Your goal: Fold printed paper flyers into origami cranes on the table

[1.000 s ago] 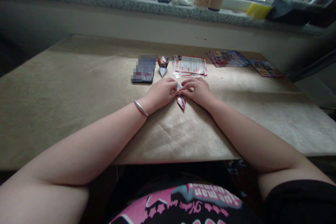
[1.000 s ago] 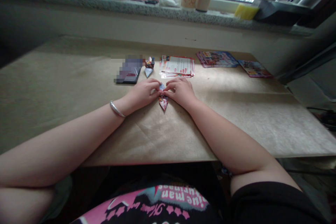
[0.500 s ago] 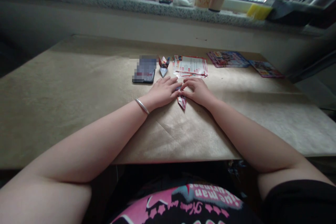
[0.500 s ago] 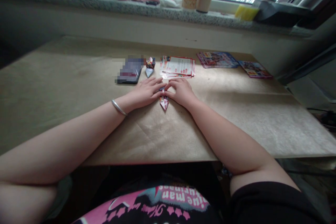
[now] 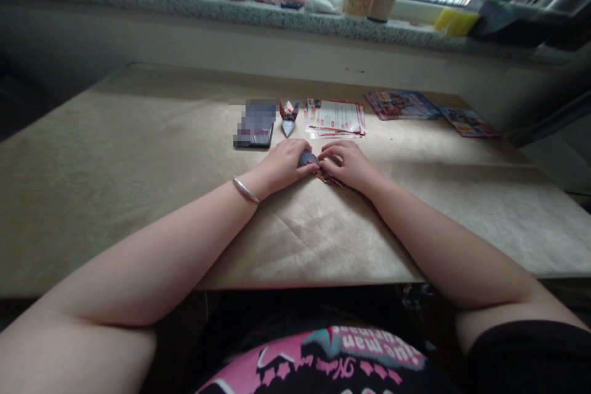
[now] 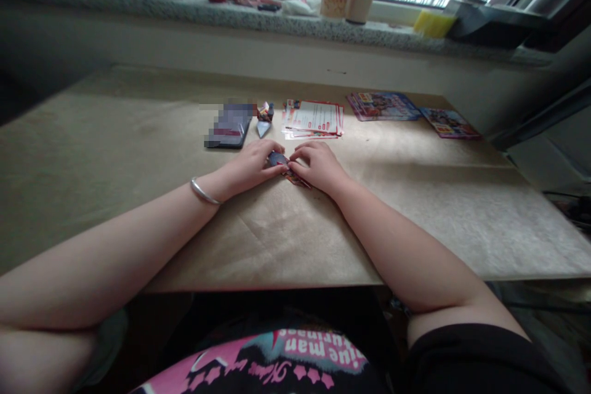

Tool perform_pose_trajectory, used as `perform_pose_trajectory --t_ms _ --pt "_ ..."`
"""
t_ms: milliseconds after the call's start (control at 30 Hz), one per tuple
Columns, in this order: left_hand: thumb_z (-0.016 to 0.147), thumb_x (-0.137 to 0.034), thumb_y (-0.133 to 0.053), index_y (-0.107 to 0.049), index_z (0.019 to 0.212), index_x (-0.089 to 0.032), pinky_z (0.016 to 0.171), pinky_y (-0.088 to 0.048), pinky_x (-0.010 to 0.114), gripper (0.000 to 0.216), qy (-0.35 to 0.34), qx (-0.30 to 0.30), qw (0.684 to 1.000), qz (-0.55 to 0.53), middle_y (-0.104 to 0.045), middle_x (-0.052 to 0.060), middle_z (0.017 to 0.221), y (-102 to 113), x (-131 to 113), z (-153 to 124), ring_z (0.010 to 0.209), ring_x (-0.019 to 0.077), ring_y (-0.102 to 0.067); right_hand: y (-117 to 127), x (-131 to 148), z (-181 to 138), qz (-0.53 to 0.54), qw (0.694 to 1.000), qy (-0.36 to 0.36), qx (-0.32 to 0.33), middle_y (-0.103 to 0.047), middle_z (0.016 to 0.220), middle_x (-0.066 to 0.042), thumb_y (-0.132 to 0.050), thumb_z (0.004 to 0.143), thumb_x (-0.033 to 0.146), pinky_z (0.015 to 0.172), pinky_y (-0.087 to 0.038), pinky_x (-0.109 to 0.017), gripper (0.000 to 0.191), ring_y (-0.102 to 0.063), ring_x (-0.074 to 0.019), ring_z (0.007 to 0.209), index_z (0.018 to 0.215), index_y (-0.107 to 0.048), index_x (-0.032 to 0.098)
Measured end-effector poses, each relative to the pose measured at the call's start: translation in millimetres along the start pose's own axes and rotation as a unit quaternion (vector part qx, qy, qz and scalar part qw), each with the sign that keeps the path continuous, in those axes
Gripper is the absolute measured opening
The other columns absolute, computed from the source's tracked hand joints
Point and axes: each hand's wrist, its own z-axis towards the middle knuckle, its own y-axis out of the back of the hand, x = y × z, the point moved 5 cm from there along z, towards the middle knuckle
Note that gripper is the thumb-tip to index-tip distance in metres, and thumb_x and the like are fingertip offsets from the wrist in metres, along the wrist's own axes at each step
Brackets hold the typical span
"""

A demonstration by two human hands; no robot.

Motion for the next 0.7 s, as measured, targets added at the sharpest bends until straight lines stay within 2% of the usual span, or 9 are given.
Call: perform_pose_trajectory --t_ms 133,267,433,567,700 --pt "0.083 -0.034 -0.07 -0.058 0.105 -0.015 0.094 -0.048 0.039 0.032 -0.005 -0.017 1.0 -0.026 -0.064 0.011 0.108 1.1 1.1 0.7 0.104 0.0251 -0.059 0.1 2.2 -0.5 0.014 1.0 0.004 0.018 -0.073 0.109 -0.007 -0.067 0.085 0.027 0.104 -0.043 -0.047 0.01 -0.063 -0.0247 0.109 0.087 -0.076 0.024" --pt "0.082 -0.028 -0.073 -0.06 0.108 -0.015 0.095 -0.047 0.037 0.032 -0.046 -0.045 0.998 -0.026 -0.065 0.008 0.108 5.5 -3.7 1.2 0.104 0.0232 -0.059 2.3 7.0 -1.6 0.048 0.999 0.014 0.016 -0.074 0.099 -0.006 -0.066 0.085 0.027 0.098 -0.046 -0.043 0.008 -0.064 -0.0231 0.101 0.088 -0.072 0.023" --pt "0.091 -0.036 -0.064 -0.067 0.103 -0.02 0.096 -0.044 0.038 0.02 -0.112 -0.076 0.991 0.018 -0.066 0.006 0.101 14.5 -15.3 -0.8 0.102 0.0227 -0.058 9.6 11.3 -3.8 0.079 0.997 -0.012 -0.021 -0.069 0.089 -0.004 -0.065 0.084 0.029 0.085 -0.05 -0.037 0.006 -0.063 -0.022 0.093 0.081 -0.066 0.023" --pt "0.094 -0.04 -0.059 -0.07 0.094 -0.022 0.094 -0.043 0.038 0.022 -0.121 -0.099 0.987 0.045 -0.067 0.005 0.095 20.4 -20.3 -2.4 0.097 0.0218 -0.058 15.1 15.4 -4.3 0.057 0.997 0.023 -0.043 -0.068 0.085 -0.003 -0.066 0.084 0.029 0.087 -0.048 -0.037 0.009 -0.062 -0.0215 0.091 0.077 -0.063 0.024" --pt "0.095 -0.038 -0.058 -0.072 0.09 -0.024 0.094 -0.042 0.038 0.021 -0.135 -0.104 0.984 0.056 -0.068 0.004 0.096 23.2 -21.0 -4.3 0.097 0.0208 -0.056 14.8 15.8 -5.3 0.043 0.998 0.036 -0.024 -0.068 0.086 -0.004 -0.066 0.086 0.032 0.085 -0.047 -0.036 0.01 -0.061 -0.0213 0.089 0.08 -0.066 0.024"
